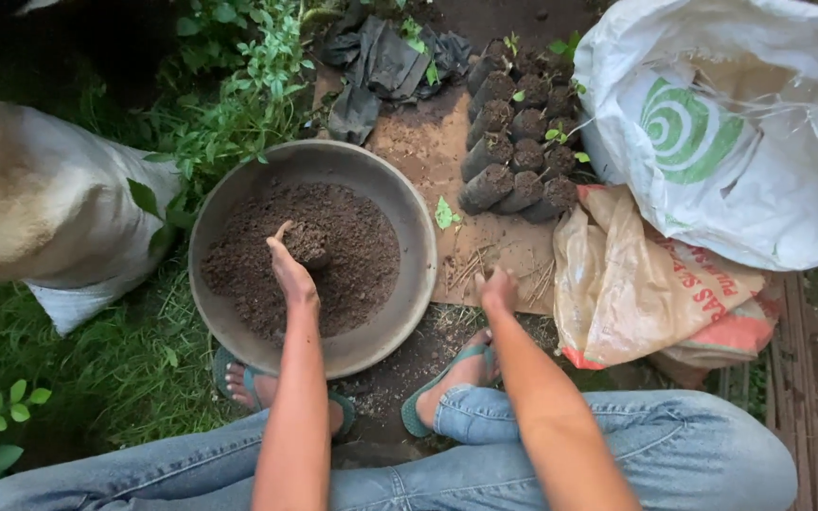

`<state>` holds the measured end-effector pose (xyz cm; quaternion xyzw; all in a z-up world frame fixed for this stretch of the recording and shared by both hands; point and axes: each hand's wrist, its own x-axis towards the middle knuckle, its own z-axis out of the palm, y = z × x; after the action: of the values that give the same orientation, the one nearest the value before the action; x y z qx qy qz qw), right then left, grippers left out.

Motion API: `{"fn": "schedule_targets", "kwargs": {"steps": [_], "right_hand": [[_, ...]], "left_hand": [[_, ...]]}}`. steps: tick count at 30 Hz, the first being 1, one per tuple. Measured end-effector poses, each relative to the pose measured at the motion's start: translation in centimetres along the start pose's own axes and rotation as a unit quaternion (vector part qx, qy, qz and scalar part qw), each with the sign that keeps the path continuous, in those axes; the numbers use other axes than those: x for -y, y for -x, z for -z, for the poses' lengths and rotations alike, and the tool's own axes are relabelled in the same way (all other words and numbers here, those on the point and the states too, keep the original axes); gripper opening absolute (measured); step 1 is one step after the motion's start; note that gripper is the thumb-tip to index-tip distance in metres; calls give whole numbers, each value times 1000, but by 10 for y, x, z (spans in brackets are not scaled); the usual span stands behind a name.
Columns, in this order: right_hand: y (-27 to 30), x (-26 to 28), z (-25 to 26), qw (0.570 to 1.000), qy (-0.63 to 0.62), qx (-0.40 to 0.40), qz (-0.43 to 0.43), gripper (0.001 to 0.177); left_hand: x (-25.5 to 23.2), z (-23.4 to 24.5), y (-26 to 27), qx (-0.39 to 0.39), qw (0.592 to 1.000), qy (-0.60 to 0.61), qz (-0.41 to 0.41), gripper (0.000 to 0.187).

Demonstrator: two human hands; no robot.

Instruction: Filling small nursery bags with soil and planting seedlings in an outdoor garden setting.

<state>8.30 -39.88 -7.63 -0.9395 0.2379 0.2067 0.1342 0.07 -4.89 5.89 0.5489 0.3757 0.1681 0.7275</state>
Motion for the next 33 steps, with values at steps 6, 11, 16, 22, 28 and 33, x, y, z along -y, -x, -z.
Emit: {"fn": "schedule_targets", "kwargs": {"steps": [6, 11, 16, 22, 28, 33], "right_hand": [[1, -17, -7, 992, -88, -84, -15, 27], [52, 6, 14, 976, -151, -123, 98, 21], [38, -3, -13, 964, -200, -135, 113, 24], [28, -12, -27, 965, -176, -161, -108, 24], [38, 4, -29, 967, -64, -190, 159, 26], [26, -2, -32, 933, 22, -244, 265, 22]], "left_hand": [[-8, 2, 5, -7, 1000, 0, -18, 70], [2, 1, 2, -18, 1000, 17, -18, 67], [-21, -5, 15, -7, 1000, 19, -4, 70], [-22, -2, 14, -4, 1000, 10, 16, 69], [-18, -1, 13, -9, 1000, 18, 3, 70], [24, 10, -7, -25, 998, 25, -53, 68]]}}
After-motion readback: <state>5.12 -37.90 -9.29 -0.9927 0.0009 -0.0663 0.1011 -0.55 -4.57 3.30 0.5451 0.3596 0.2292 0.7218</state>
